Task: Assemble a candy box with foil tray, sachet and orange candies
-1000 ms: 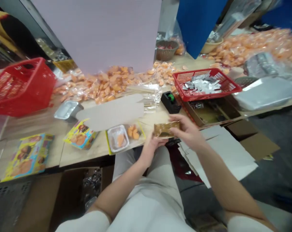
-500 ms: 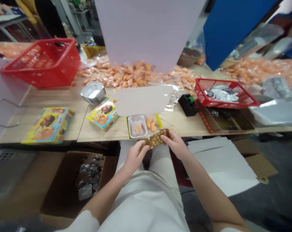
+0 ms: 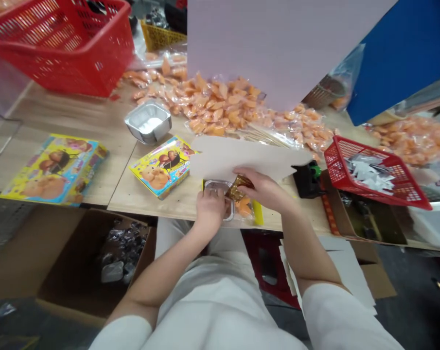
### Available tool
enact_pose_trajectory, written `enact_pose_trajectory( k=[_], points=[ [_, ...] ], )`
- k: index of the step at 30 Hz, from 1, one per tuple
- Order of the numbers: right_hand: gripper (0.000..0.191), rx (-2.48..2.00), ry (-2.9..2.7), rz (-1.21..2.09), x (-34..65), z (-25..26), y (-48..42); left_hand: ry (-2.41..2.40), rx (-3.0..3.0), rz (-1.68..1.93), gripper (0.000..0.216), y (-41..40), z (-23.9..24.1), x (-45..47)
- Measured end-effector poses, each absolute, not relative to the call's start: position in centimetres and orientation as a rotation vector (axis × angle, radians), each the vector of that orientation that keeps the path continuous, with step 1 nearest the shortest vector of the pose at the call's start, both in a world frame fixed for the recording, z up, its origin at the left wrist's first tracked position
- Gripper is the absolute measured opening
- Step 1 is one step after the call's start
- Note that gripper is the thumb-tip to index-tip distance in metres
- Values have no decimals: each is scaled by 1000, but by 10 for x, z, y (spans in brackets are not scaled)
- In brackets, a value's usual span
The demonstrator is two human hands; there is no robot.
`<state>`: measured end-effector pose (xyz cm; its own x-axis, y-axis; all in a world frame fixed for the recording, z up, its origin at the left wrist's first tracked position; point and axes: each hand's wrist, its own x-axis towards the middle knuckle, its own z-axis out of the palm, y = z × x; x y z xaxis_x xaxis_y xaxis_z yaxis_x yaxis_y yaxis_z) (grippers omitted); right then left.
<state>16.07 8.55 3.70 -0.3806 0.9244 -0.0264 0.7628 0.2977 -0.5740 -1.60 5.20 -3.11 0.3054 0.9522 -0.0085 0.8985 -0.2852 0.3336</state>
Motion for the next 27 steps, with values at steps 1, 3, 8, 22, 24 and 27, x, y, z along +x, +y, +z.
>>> enact_pose_trajectory(
  k=[1, 3, 8, 22, 24, 27],
  points=[
    [42, -1527, -2249, 693, 166, 37, 82, 1696, 2289, 211, 22, 57, -29, -7],
    [41, -1520, -2194, 632, 175, 36, 75, 1704, 2272, 144, 22, 61, -25, 0],
    [40, -1408, -2016, 587, 184, 28, 66, 1755, 2103, 290, 31, 52, -9, -33],
    [38, -1310, -2149, 542, 193, 20, 60, 1546, 2377, 138, 31, 43, -22, -6],
    [38, -1327, -2108, 546, 196, 22, 59, 1486, 2210, 360, 36, 45, -24, -20],
    [39, -1326, -2037, 634, 180, 14, 64, 1394, 1709, 935, 40, 40, -34, -48]
  ],
)
